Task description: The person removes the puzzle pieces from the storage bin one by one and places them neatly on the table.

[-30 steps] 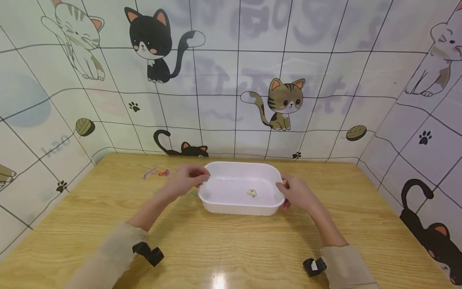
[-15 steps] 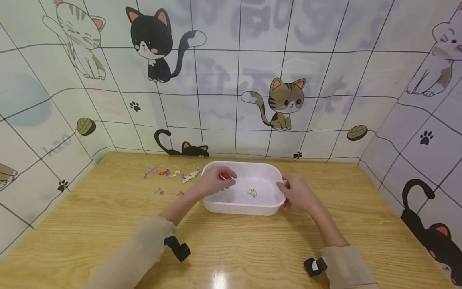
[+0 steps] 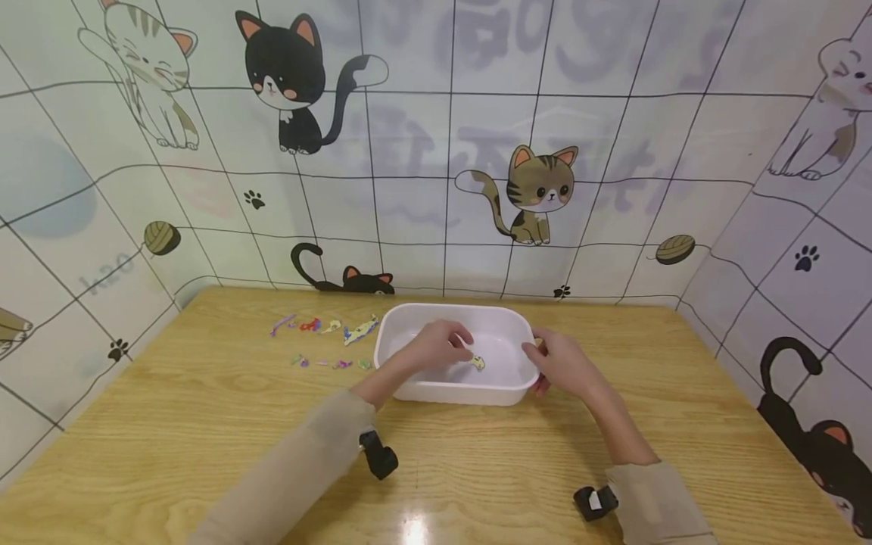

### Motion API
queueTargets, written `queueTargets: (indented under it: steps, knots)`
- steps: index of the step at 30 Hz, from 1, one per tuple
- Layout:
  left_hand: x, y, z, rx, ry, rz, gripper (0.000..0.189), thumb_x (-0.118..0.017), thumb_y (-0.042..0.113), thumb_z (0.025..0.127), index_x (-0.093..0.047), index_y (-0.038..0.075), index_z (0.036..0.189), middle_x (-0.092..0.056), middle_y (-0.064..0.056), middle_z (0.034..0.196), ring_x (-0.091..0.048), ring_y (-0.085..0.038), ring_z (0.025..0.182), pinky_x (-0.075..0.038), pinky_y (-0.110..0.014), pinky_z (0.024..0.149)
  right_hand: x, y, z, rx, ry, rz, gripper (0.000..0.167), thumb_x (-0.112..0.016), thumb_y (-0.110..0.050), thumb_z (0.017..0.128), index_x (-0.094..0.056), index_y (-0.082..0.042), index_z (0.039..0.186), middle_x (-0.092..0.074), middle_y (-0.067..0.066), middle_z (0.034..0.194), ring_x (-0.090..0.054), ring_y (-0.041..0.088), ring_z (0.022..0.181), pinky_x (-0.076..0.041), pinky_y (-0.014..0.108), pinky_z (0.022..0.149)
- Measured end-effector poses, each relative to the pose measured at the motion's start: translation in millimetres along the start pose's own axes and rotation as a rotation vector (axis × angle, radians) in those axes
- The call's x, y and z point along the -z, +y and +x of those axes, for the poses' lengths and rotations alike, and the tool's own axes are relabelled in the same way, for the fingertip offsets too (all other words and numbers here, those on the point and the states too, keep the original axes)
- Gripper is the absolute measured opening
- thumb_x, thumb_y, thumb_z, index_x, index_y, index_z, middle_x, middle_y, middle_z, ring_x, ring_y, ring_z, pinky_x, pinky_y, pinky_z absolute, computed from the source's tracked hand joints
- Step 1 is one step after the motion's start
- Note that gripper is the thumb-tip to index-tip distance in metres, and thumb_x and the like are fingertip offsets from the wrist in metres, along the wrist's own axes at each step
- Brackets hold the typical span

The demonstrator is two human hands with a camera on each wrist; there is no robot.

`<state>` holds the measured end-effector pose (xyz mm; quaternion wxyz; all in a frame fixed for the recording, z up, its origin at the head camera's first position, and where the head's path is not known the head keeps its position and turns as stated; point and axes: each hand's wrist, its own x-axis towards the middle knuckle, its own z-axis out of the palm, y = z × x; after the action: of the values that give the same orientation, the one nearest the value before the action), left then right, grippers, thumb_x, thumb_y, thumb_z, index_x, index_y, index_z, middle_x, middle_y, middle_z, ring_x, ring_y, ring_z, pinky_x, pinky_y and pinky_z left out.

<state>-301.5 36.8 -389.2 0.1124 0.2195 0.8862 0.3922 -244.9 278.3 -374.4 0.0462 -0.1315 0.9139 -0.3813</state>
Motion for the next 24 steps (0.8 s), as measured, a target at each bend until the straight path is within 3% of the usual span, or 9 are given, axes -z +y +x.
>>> queueTargets:
  steps: [8,14,19,24]
  knots:
    - [-9.1,9.4,11.5,0.016,-0.057,0.123,0.027,-0.081,0.015,0.087,-0.068,0.006,0.109,-0.065,-0.002,0.098,-0.057,-0.013,0.086,-0.047,-0.023,0.076,1.2,0.4,-0.1,0.019,0.000,-0.003,0.047,-0.052,-0.010,0.105,-0.038,0.017,0.141,-0.065,0.019,0.087,-0.066,0.023,0.052,-0.057,0.040,0.052]
    - [-9.5,11.1,10.5,-0.027,-0.035,0.208,0.015,-0.082,0.016,0.084,-0.070,0.008,0.088,-0.061,0.003,0.081,-0.053,-0.011,0.077,-0.044,-0.021,0.071,1.7,1.0,0.1,0.023,0.006,-0.011,0.047,-0.052,-0.011,0.105,-0.039,0.018,0.140,-0.066,0.018,0.086,-0.066,0.022,0.053,-0.058,0.039,0.052]
    - [-9.6,8.7,8.6,-0.040,-0.018,0.199,0.018,-0.084,0.015,0.083,-0.068,0.008,0.081,-0.059,0.005,0.076,-0.051,-0.009,0.074,-0.043,-0.020,0.068,1.5,1.4,0.1,0.027,0.006,-0.018,0.048,-0.052,-0.011,0.105,-0.038,0.018,0.141,-0.066,0.017,0.085,-0.066,0.022,0.052,-0.058,0.039,0.052]
    - [-7.8,9.3,6.7,-0.025,-0.013,0.120,0.014,-0.082,0.007,0.082,-0.068,0.006,0.081,-0.060,0.003,0.074,-0.051,-0.008,0.067,-0.042,-0.018,0.062,0.3,1.6,-0.5,0.028,0.009,-0.015,0.047,-0.052,-0.010,0.105,-0.039,0.018,0.140,-0.066,0.017,0.084,-0.066,0.022,0.052,-0.057,0.039,0.051]
